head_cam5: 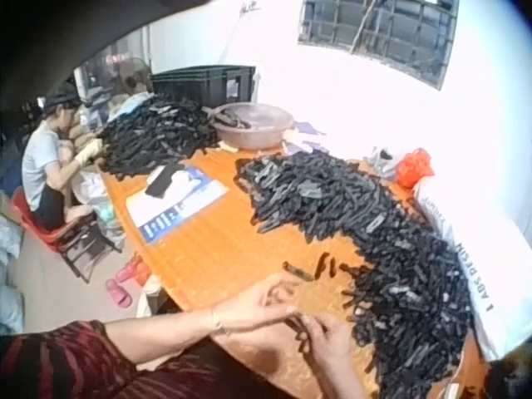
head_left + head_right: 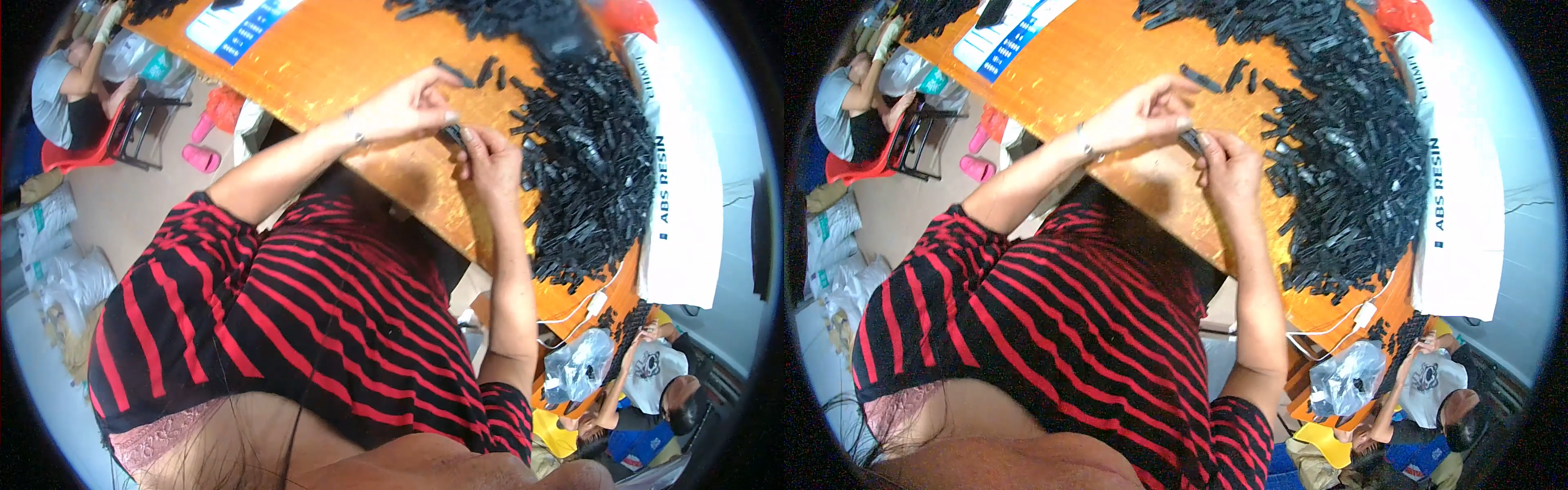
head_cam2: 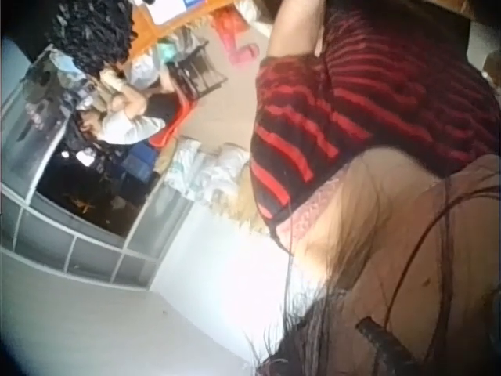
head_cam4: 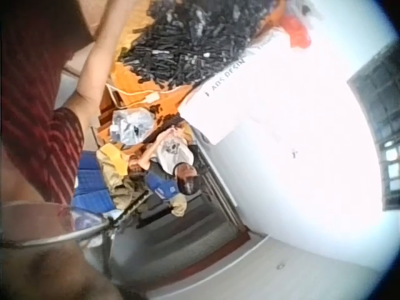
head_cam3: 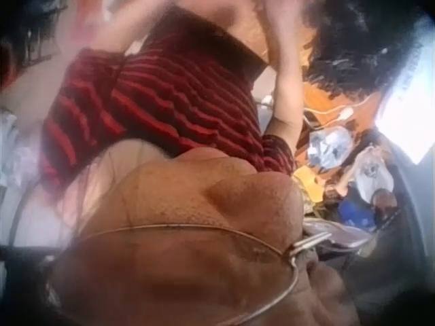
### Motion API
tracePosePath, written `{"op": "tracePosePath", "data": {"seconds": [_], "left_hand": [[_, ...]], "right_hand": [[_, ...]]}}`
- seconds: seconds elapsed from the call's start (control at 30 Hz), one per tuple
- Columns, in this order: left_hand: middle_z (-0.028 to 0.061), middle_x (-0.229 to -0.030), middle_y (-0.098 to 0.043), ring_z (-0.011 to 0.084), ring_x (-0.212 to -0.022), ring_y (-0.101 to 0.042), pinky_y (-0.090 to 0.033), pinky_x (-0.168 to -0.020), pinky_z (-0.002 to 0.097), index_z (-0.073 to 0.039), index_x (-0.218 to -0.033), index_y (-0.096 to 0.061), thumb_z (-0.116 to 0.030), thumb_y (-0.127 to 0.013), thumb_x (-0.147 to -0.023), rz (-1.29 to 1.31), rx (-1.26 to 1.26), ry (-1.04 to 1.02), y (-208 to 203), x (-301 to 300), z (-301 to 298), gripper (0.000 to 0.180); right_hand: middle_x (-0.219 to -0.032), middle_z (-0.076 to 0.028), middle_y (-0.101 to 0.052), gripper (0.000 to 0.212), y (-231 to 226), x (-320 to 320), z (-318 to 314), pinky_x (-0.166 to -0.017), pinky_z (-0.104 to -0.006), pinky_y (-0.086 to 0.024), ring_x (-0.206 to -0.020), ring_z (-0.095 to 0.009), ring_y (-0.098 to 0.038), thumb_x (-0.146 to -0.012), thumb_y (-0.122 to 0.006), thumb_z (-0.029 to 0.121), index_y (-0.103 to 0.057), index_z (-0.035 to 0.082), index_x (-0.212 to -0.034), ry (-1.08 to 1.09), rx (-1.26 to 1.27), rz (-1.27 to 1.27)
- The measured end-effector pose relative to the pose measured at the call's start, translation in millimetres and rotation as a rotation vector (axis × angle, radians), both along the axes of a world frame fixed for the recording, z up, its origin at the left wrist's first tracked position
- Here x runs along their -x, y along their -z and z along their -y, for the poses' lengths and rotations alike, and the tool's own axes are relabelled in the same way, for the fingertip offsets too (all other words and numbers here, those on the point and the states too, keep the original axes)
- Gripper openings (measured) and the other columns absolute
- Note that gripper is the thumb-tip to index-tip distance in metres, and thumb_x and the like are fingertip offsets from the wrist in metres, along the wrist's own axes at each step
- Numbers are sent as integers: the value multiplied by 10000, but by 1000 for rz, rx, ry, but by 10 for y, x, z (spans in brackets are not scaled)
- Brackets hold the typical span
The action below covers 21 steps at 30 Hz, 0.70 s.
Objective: The person repeatedly picks up small plastic components from the table and assembles them together by hand.
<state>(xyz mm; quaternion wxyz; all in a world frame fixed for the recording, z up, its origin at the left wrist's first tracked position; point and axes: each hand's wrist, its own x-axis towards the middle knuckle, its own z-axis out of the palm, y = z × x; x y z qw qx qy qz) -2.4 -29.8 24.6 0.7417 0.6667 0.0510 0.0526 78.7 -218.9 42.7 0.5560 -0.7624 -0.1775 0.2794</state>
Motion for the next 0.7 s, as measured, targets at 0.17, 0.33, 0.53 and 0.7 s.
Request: {"op": "tracePosePath", "data": {"seconds": [0.17,0.33,0.53,0.7], "left_hand": [[-15,-824,-677,65,-707,-625,-514,-625,226,-46,-1058,-681,-269,-708,-997,-130,-94,104,-62,-108,-91,233],[-10,-822,-674,70,-696,-615,-512,-628,234,-33,-999,-697,-233,-738,-971,-105,-319,-41,84,-133,-107,206],[36,-806,-699,123,-754,-653,-534,-693,294,-41,-947,-726,-242,-801,-890,-82,-439,-87,236,-144,-87,222],[90,-808,-731,186,-755,-696,-553,-709,348,-52,-937,-740,-255,-820,-835,-111,-542,-118,266,-175,-50,240]], "right_hand": [[-687,-43,-674,178,-41,-174,19,-449,-226,-464,-491,-70,-567,-1020,-661,148,-692,-18,-965,-61,-90,-85],[-734,-57,-685,125,94,-217,34,-463,-232,-485,-523,-84,-599,-996,-684,100,-660,-19,-968,-88,-77,-193],[-717,-52,-675,111,238,-210,-10,-453,-240,-480,-521,-86,-600,-977,-692,78,-657,-20,-939,-20,44,-46],[-693,-46,-675,125,301,-237,-30,-467,-259,-475,-516,-91,-600,-958,-716,86,-674,-13,-895,-41,119,106]]}}
